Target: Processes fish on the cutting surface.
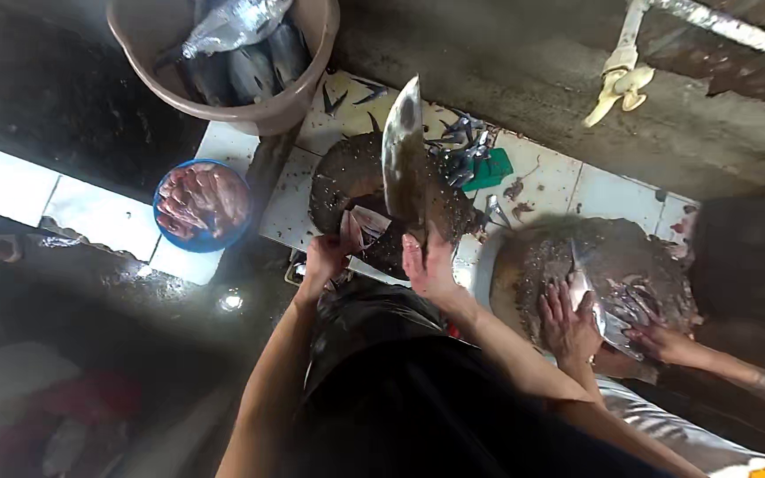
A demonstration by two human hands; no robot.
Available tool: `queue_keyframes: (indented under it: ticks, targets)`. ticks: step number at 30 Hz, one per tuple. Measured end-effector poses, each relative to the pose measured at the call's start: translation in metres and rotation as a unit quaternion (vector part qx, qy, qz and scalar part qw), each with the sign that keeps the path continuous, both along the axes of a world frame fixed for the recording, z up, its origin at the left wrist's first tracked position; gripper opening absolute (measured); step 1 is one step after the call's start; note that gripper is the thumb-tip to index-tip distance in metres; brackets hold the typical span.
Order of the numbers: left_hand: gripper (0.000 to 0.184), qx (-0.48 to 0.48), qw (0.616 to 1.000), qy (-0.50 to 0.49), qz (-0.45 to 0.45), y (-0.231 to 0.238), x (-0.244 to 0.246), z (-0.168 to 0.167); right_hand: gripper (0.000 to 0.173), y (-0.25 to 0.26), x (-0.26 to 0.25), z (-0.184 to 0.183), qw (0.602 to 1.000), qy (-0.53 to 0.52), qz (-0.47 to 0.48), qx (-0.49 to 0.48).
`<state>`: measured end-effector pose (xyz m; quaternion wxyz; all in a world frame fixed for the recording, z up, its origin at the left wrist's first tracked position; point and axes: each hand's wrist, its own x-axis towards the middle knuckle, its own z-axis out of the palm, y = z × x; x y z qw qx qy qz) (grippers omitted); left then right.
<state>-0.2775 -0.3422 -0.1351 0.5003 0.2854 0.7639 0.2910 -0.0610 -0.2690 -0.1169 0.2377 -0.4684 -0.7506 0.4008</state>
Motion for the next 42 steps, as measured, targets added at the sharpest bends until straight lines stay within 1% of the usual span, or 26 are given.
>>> queue_keyframes:
  ticks: [1,2,3,4,5,7,9,11,12,13,15,16,18,20,21,23,25,26,27,29,30,32,35,38,40,42]
  targets:
    - [0.033,0.006,1.0,0.002,0.002,0.0,0.0,0.0,0.052,-0.003,-0.004,-0.013,0.996,-0.086,0.017,-0.013]
    - [0.033,0.008,1.0,-0.005,0.004,-0.001,0.0,0.0,0.058,-0.003,-0.009,-0.023,0.975,-0.205,0.051,-0.073]
    - [0.036,0.009,1.0,-0.018,0.008,-0.002,0.002,-0.001,0.058,0.0,-0.016,-0.032,0.941,-0.297,0.084,-0.14]
    - [0.036,0.009,0.999,-0.028,0.014,-0.001,0.003,-0.003,0.057,0.003,-0.021,-0.037,0.916,-0.347,0.102,-0.172]
    - [0.036,0.008,0.999,-0.026,0.017,0.002,0.002,-0.005,0.056,0.009,-0.026,-0.037,0.906,-0.368,0.112,-0.179]
    - [0.033,-0.001,1.0,-0.014,0.007,-0.001,0.001,-0.005,0.056,0.01,-0.037,-0.032,0.903,-0.378,0.112,-0.171]
    - [0.026,-0.001,1.0,0.004,-0.02,0.002,-0.001,0.001,0.053,0.015,-0.059,-0.03,0.907,-0.38,0.095,-0.153]
    - [0.023,-0.013,0.998,0.013,-0.061,0.005,-0.001,0.014,0.051,0.023,-0.084,-0.032,0.919,-0.364,0.076,-0.13]
    - [0.025,-0.028,0.996,0.008,-0.089,0.004,0.003,0.018,0.05,0.023,-0.089,-0.036,0.925,-0.354,0.074,-0.116]
    - [0.028,-0.039,0.992,0.002,-0.117,0.005,0.003,0.012,0.051,0.027,-0.092,-0.036,0.928,-0.347,0.078,-0.113]
    - [0.028,-0.032,0.986,-0.022,-0.16,-0.001,-0.002,-0.023,0.054,0.034,-0.085,-0.029,0.932,-0.324,0.086,-0.136]
    - [0.029,-0.016,0.985,-0.039,-0.168,-0.01,-0.007,-0.041,0.055,0.037,-0.075,-0.023,0.936,-0.312,0.082,-0.142]
    - [0.034,0.001,0.985,-0.066,-0.161,-0.032,-0.023,-0.062,0.056,0.042,-0.051,-0.013,0.948,-0.294,0.058,-0.107]
    - [0.037,0.013,0.992,-0.084,-0.097,-0.065,-0.034,-0.075,0.056,0.04,-0.024,-0.019,0.947,-0.316,0.029,-0.059]
    - [0.038,-0.003,0.995,-0.091,-0.041,-0.078,-0.038,-0.082,0.057,0.042,-0.014,-0.025,0.94,-0.336,0.023,-0.055]
    - [0.039,-0.06,0.992,-0.08,0.074,-0.101,-0.039,-0.1,0.059,0.039,0.002,-0.038,0.919,-0.382,0.054,-0.081]
    - [0.039,-0.077,0.975,-0.107,0.179,-0.11,-0.035,-0.118,0.062,0.024,0.009,-0.04,0.907,-0.391,0.116,-0.102]
    - [0.045,-0.068,0.961,-0.151,0.223,-0.109,-0.033,-0.123,0.062,0.017,0.009,-0.036,0.905,-0.382,0.148,-0.114]
    - [0.056,-0.054,0.942,-0.211,0.256,-0.106,-0.03,-0.126,0.063,0.009,0.007,-0.032,0.906,-0.364,0.174,-0.129]
    - [0.075,-0.007,0.902,-0.329,0.278,-0.099,-0.024,-0.13,0.063,-0.002,0.001,-0.027,0.913,-0.317,0.203,-0.155]
    - [0.079,0.022,0.887,-0.365,0.28,-0.093,-0.022,-0.132,0.062,-0.001,-0.004,-0.029,0.922,-0.285,0.203,-0.164]
    - [0.079,0.043,0.876,-0.382,0.29,-0.084,-0.018,-0.136,0.061,0.014,-0.01,-0.034,0.927,-0.257,0.191,-0.198]
    - [0.077,-0.009,0.874,-0.352,0.335,-0.086,-0.017,-0.159,0.061,0.06,0.003,-0.053,0.92,-0.268,0.122,-0.257]
    - [0.066,-0.02,0.861,-0.3,0.41,-0.095,-0.025,-0.18,0.063,0.11,0.035,-0.06,0.928,-0.233,-0.013,-0.29]
    - [0.062,-0.011,0.868,-0.252,0.427,-0.099,-0.033,-0.174,0.062,0.134,0.055,-0.061,0.939,-0.2,-0.121,-0.252]
    - [0.048,0.03,0.893,-0.181,0.41,-0.098,-0.038,-0.151,0.059,0.143,0.072,-0.055,0.944,-0.173,-0.205,-0.195]
